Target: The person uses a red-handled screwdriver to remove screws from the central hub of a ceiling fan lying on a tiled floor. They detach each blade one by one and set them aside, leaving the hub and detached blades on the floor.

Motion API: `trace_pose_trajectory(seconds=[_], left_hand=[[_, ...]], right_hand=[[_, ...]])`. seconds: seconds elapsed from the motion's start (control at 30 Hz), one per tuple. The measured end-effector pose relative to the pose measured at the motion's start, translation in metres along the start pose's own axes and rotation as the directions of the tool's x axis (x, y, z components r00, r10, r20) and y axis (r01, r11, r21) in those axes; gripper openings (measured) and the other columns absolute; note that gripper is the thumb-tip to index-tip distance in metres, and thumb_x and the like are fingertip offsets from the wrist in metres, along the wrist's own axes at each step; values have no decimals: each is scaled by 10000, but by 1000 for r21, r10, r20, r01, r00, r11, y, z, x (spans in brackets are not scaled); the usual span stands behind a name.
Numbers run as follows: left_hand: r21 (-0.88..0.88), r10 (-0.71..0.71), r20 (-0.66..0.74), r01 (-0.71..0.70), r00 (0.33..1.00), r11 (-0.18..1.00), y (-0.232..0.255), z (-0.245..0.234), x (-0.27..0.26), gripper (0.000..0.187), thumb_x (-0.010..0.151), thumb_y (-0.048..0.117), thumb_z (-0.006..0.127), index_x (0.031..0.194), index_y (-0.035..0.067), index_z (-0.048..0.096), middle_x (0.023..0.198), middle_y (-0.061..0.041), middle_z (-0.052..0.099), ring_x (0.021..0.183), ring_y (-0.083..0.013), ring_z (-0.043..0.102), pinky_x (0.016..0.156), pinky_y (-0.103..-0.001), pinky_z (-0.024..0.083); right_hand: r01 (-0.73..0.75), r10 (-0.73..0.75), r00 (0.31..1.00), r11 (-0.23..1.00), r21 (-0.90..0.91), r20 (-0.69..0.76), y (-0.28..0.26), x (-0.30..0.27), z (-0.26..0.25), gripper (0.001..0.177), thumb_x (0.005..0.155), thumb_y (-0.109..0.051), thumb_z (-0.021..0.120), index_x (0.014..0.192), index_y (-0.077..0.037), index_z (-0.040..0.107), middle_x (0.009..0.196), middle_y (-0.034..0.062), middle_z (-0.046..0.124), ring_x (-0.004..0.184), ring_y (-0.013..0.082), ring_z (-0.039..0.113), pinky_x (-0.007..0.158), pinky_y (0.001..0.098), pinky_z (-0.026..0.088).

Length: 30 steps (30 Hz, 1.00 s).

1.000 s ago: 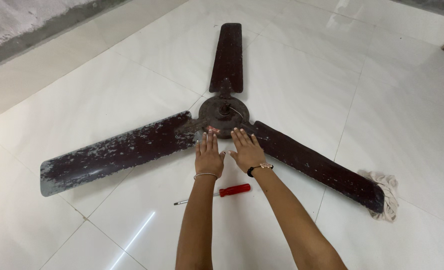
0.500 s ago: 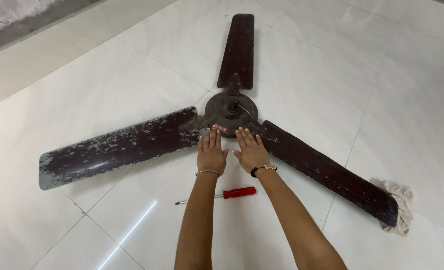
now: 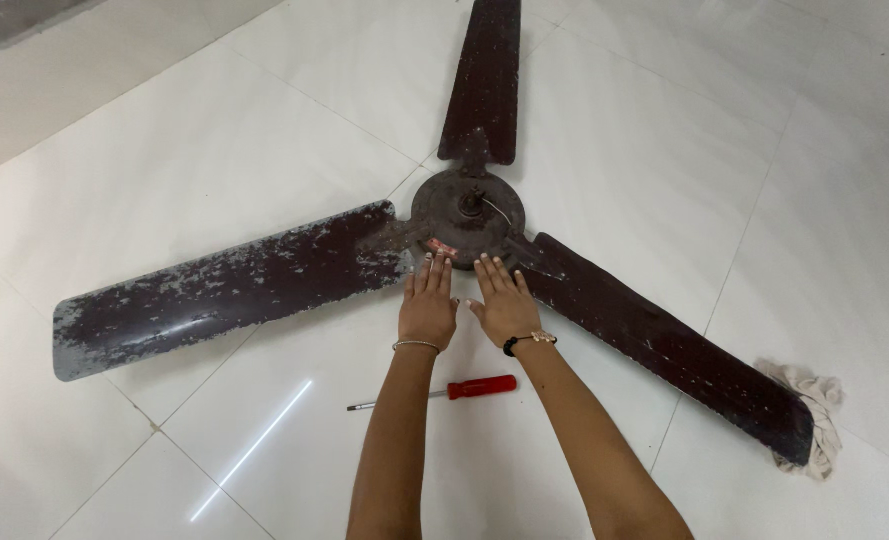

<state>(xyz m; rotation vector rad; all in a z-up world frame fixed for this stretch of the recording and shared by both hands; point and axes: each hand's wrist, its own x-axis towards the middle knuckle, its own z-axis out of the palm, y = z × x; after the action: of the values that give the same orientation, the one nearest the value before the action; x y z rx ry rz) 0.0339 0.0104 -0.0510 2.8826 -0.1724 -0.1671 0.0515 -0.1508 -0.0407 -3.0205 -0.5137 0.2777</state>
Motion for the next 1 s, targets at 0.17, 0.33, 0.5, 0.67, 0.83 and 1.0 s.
trace_pose_trajectory(seconds=[0.17, 0.33, 0.5, 0.67, 0.83, 1.0], left_hand=[[56, 66, -39, -63, 997, 996, 5, 6, 4, 734, 1012, 289, 488, 1626, 100, 133, 1713, -35, 84, 1576, -216, 55, 1270, -425, 82], [104, 59, 6, -60, 998, 993, 8, 4, 10, 768, 984, 220, 507, 1632, 101, 112, 1720, -55, 72, 1576, -216, 42, 1269, -417, 82], [314, 15, -13, -10, 1000, 949, -2, 2, 25, 756, 1011, 204, 479, 1631, 73, 67, 1714, -101, 44, 1574, -230, 41, 1264, -422, 95], [465, -6, 6, 2, 1000, 885, -21, 6, 33, 760, 1023, 222, 471, 1627, 30, 52, 1724, -122, 25, 1574, -251, 40, 1260, -416, 93], [596, -38, -19, 42, 999, 802, -34, 9, 40, 785, 1006, 258, 518, 1628, 31, 95, 1690, -223, 41, 1544, -390, 116, 1212, -564, 136], [658, -98, -109, 146, 989, 738, -51, 19, 42, 787, 998, 267, 595, 1619, -7, 197, 1668, -309, 76, 1460, -569, 263, 1034, -706, 405]], right_hand=[[3, -3, 1000, 1000, 10, -7, 0, 0, -4, 743, 1024, -495, 408, 1629, -169, 125, 1709, 10, 112, 1566, 179, 94, 1269, 461, 116], [-19, 24, 998, 997, -74, 62, 1, -1, -9, 744, 1006, -429, 474, 1626, -204, 128, 1713, 7, 89, 1570, 210, 86, 1266, 503, 121], [-51, 31, 996, 964, -262, -82, 14, 11, 7, 640, 1021, -171, 454, 1613, -176, 211, 1706, 129, 109, 1539, 326, 179, 1221, 498, 234], [-66, 12, 982, 957, -284, -187, 34, 21, 35, 627, 1009, -112, 439, 1606, -104, 247, 1683, 165, 187, 1527, 309, 261, 1207, 467, 311], [-60, -42, 958, 937, -344, -283, 40, 24, 50, 635, 982, -102, 503, 1580, -39, 299, 1623, 240, 308, 1483, 345, 358, 1191, 465, 349], [-17, -137, 916, 926, -377, -377, 46, 25, 54, 585, 973, -74, 548, 1532, 13, 403, 1534, 290, 450, 1408, 375, 490, 1147, 474, 423]])
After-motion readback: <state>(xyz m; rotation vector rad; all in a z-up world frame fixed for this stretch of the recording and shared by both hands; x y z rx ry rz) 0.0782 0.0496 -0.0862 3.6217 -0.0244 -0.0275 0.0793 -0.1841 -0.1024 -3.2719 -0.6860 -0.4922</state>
